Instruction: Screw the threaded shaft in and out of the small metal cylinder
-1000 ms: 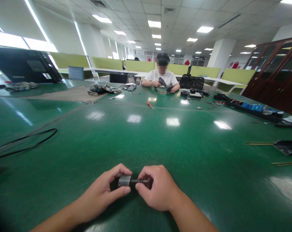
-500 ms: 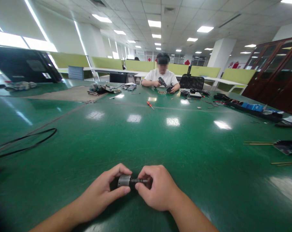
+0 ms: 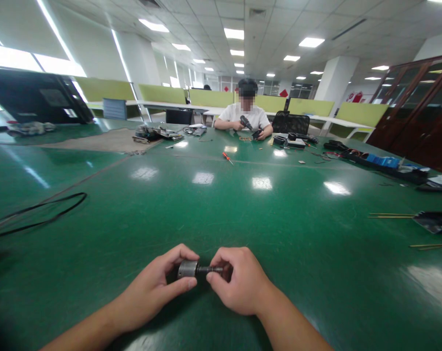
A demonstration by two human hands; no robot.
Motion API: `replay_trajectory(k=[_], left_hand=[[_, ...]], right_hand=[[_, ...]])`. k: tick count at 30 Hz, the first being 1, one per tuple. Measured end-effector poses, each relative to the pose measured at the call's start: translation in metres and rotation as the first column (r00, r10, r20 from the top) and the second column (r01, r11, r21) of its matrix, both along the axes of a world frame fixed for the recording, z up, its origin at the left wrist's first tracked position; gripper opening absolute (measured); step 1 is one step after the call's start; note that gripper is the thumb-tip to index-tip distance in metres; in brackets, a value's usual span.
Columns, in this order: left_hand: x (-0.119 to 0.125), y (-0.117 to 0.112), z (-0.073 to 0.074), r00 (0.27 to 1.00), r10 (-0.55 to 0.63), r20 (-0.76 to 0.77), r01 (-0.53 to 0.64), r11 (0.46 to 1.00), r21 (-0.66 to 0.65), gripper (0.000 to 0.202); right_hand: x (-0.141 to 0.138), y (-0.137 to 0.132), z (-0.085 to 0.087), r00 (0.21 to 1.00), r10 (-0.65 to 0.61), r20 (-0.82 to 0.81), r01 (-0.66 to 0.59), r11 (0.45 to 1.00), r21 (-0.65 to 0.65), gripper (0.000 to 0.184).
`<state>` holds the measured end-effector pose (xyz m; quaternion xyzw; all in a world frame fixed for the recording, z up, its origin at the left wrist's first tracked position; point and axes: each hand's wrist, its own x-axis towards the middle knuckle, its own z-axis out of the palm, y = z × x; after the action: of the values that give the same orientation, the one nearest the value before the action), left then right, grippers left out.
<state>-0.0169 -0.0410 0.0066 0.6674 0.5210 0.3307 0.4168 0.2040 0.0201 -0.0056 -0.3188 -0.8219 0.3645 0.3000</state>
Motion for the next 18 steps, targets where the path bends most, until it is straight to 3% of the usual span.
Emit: replay_trajectory(k=[18], left_hand=[[0.0011,0.0033,0.0017,0.998,0.043,0.035,-0.043,0.999,0.0,0.029]], right_hand=[[0.0017,0.0023,0.0008,1.0,-0.007,-0.011,0.007,1.0,0.002,0.003]])
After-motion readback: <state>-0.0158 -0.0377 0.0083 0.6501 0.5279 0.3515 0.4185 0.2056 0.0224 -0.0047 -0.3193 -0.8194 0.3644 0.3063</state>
